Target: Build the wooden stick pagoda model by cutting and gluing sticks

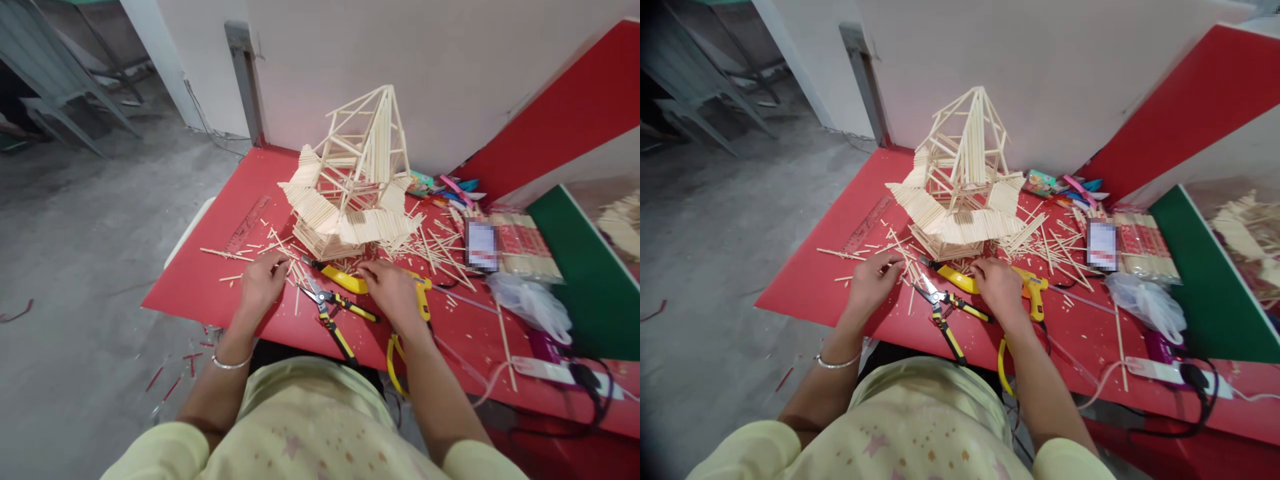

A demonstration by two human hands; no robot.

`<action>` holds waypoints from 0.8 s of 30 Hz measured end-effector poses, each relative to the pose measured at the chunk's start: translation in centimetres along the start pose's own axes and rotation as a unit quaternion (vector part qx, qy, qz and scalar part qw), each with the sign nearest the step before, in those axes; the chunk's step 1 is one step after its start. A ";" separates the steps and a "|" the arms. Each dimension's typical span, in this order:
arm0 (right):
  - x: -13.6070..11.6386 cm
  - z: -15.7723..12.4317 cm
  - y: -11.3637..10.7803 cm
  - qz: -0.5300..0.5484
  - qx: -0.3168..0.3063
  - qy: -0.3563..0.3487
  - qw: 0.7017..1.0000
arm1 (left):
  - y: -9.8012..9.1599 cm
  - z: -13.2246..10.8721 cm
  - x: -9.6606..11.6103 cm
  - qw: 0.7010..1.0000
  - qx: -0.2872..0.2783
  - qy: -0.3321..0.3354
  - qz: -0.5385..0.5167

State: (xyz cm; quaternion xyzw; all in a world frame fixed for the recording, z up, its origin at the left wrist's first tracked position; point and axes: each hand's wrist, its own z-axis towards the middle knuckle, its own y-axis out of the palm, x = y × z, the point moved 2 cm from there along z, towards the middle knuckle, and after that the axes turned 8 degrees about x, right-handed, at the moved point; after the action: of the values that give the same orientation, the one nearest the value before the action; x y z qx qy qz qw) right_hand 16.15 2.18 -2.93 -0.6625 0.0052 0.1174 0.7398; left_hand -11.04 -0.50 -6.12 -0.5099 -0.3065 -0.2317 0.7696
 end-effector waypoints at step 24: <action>-0.6 3.3 2.9 -0.028 -0.030 0.012 0.999 | 0.9 -1.0 2.7 0.997 -0.034 0.038 -0.052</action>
State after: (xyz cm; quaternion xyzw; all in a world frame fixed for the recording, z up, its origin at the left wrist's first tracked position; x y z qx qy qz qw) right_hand 14.58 5.60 -5.29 -0.6855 -0.0083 0.0886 0.7226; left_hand -8.25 -1.19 -5.06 -0.5096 -0.2951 -0.3013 0.7500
